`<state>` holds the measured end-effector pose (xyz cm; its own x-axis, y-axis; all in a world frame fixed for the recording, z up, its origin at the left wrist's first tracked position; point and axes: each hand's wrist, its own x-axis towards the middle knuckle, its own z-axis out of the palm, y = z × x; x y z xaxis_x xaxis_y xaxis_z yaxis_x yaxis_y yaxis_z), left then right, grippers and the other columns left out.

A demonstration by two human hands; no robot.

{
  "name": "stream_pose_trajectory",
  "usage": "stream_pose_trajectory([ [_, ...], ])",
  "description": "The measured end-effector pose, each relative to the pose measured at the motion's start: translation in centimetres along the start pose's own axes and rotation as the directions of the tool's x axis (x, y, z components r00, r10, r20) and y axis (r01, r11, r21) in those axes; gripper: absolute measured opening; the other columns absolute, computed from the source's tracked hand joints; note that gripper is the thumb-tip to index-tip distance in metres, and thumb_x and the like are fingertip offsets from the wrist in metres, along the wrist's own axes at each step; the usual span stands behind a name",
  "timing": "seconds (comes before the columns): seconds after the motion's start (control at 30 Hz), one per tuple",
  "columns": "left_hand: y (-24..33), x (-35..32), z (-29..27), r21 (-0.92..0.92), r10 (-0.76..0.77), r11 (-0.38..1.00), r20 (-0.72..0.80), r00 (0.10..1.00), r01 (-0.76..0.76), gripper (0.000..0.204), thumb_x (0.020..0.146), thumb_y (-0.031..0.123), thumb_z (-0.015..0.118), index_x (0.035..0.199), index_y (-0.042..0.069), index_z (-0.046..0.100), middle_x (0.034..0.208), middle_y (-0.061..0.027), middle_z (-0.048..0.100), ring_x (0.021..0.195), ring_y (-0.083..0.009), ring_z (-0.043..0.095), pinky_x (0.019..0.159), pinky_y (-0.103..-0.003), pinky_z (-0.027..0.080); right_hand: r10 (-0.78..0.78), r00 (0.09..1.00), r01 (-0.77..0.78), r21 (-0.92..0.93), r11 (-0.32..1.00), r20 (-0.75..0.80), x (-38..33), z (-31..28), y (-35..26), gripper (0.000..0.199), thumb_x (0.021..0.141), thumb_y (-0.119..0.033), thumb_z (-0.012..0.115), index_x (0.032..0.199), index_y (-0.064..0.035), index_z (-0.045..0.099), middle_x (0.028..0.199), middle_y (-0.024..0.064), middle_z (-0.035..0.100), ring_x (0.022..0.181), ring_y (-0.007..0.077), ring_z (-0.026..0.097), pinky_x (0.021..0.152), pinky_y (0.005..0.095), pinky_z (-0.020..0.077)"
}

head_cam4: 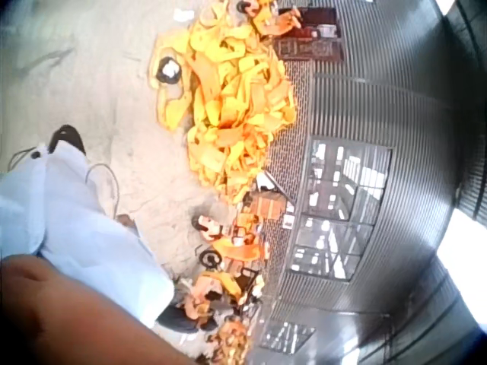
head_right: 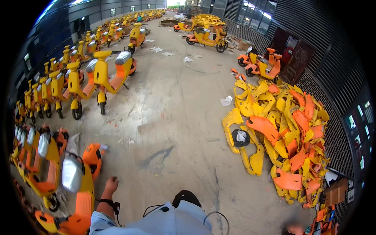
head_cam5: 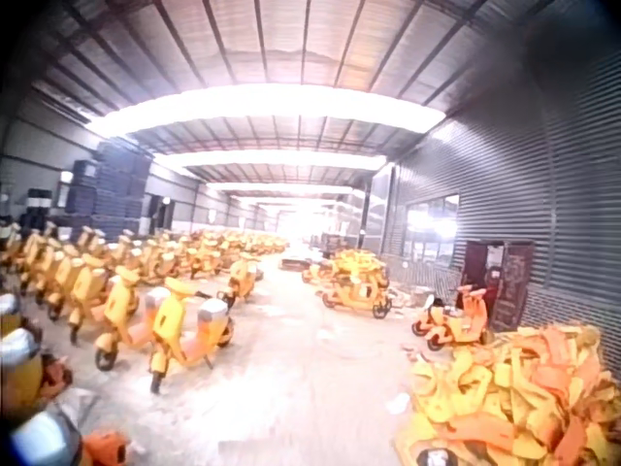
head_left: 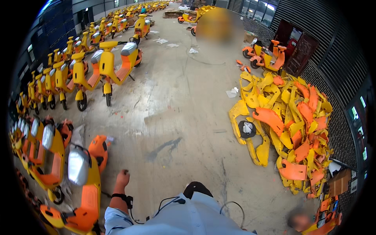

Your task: The person assembles a scooter frame by using pliers to adjust fasteners, fitting a handlebar onto the steering column, and securing a mounting bracket using a wrench.

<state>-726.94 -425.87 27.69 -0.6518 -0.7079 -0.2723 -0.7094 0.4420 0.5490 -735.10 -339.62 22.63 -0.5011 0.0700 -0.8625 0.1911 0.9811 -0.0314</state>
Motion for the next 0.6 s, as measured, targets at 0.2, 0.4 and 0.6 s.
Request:
stream_pose_trajectory([
  [0.2, 14.4, 21.2, 0.3, -0.094, 0.21, 0.972, -0.07, 0.975, -0.216, 0.037, 0.093, 0.025, 0.062, 0.122, 0.003, 0.064, 0.115, -0.0219, 0.068, 0.106, -0.0366, 0.067, 0.092, -0.044, 0.053, -0.005, 1.0, 0.007, 0.121, 0.993, -0.019, 12.9, -10.9, -13.7, 0.035, 0.089, -0.032, 0.061, 0.109, -0.0045, 0.068, 0.103, 0.0229, 0.069, 0.099, 0.0403, 0.066, 0.088, 0.0463, 0.0526],
  [0.4, 13.7, 32.2, 7.3, 0.316, -0.499, 0.865, 0.624, 0.601, 0.39, 0.038, 0.09, 0.03, 0.061, 0.12, 0.007, 0.068, 0.113, -0.0134, 0.073, 0.105, -0.0291, 0.069, 0.091, -0.043, 0.053, -0.455, 0.832, 0.439, -0.123, 0.89, -0.318, 32.3, -32.6, -32.3, 0.036, 0.087, -0.031, 0.064, 0.113, -0.0059, 0.068, 0.107, 0.0225, 0.069, 0.103, 0.0413, 0.065, 0.092, 0.0457, 0.0521],
  [0.6, 17.1, 40.2, 6.7, -0.056, -0.627, 0.689, 0.455, 0.632, 0.723, 0.023, 0.094, 0.005, 0.047, 0.079, 0.003, 0.064, 0.074, -0.0196, 0.067, 0.069, -0.0309, 0.068, 0.054, -0.049, 0.052, -0.401, 0.53, 0.765, 0.218, 0.606, -0.747, 24.4, -69.6, -69.0, 0.028, 0.091, -0.02, 0.065, 0.114, -0.0037, 0.066, 0.108, 0.0188, 0.07, 0.102, 0.0331, 0.068, 0.087, 0.0391, 0.0541],
])
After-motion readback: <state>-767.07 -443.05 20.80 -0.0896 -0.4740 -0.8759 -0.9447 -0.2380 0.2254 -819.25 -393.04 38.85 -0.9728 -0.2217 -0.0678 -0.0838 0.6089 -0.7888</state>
